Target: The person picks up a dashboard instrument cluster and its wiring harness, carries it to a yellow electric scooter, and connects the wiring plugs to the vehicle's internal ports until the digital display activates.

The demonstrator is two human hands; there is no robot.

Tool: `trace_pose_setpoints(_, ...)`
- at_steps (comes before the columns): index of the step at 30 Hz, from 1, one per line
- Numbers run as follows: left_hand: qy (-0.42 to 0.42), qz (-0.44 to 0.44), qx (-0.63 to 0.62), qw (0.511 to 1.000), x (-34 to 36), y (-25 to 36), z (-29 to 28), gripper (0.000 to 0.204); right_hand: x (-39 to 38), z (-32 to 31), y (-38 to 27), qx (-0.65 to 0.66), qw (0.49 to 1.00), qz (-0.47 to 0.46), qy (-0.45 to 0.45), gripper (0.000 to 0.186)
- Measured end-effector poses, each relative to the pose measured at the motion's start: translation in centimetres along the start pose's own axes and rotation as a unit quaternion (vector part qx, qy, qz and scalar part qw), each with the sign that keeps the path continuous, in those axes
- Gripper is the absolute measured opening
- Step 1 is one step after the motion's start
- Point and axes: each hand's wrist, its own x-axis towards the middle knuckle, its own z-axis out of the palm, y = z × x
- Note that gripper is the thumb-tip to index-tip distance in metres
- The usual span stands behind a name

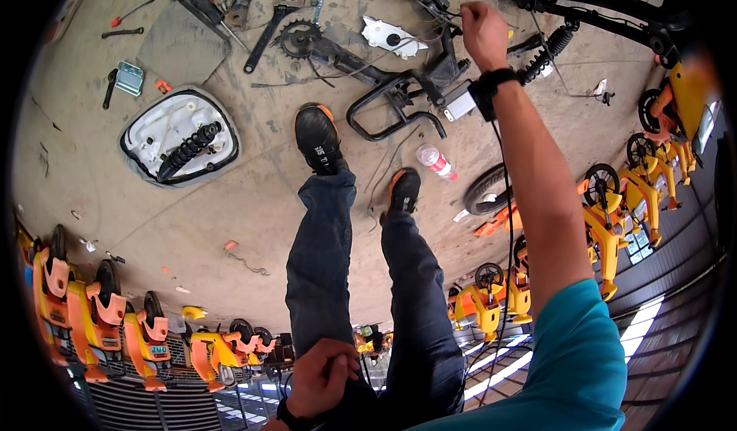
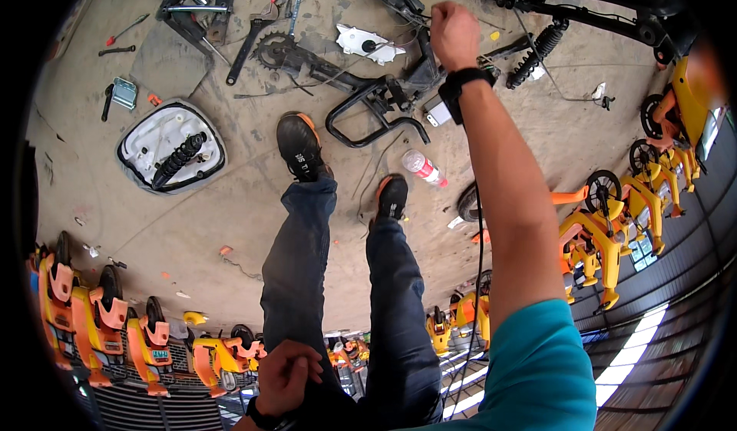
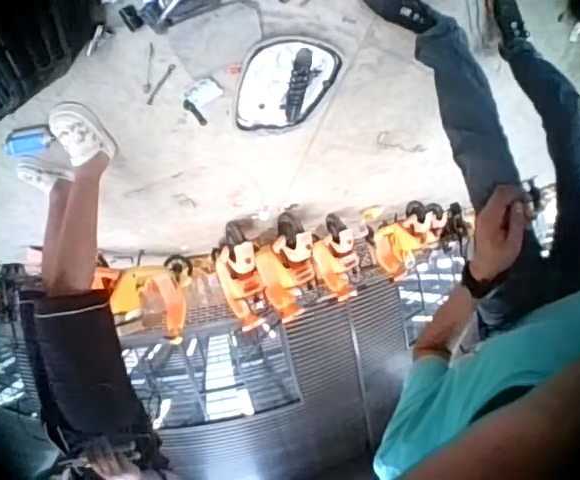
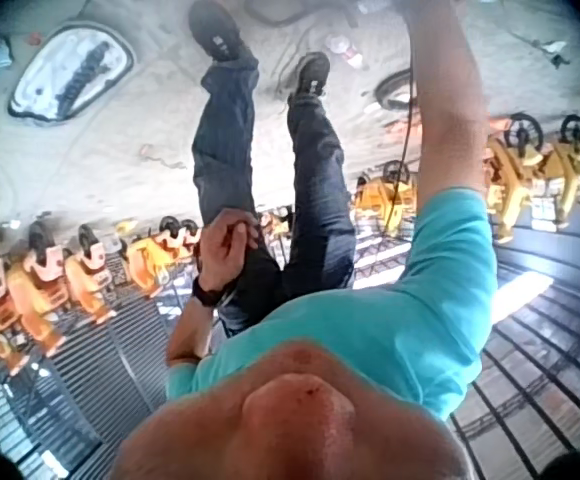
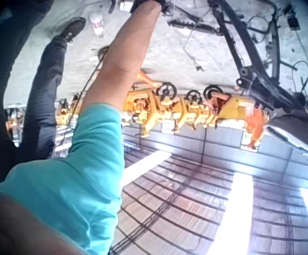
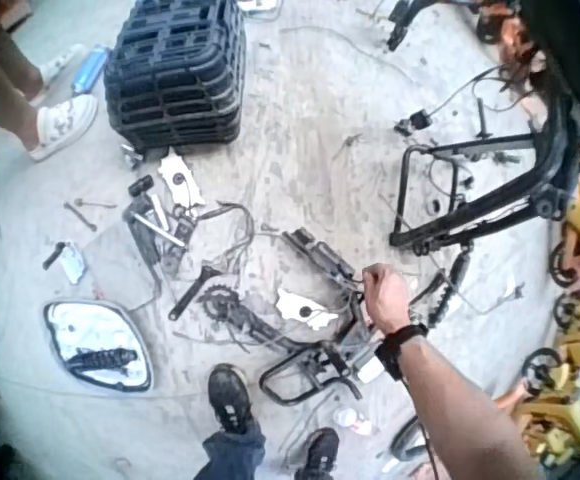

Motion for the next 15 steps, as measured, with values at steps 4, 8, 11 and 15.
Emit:
trace_pose_setpoints(4,0.005,0.021,0.013,1.0,-0.1,-0.2,0.4,0.017,4.2,2.0,0.9,-0.119,0.971,0.021,-0.205,0.034)
trace_pose_setpoints(8,0.006,0.073,0.035,0.997,-0.7,-1.5,0.6,0.014,5.9,3.5,1.2,-0.141,0.946,0.035,-0.29,0.041)
trace_pose_setpoints(11,0.018,0.054,0.051,0.997,-0.9,-1.8,0.8,0.014,4.0,3.4,2.9,-0.06,0.973,-0.05,-0.219,0.038)
trace_pose_setpoints(15,0.026,0.061,0.045,0.997,-0.7,-2.1,0.8,0.015,4.1,2.7,2.9,-0.006,0.973,-0.018,-0.232,0.034)
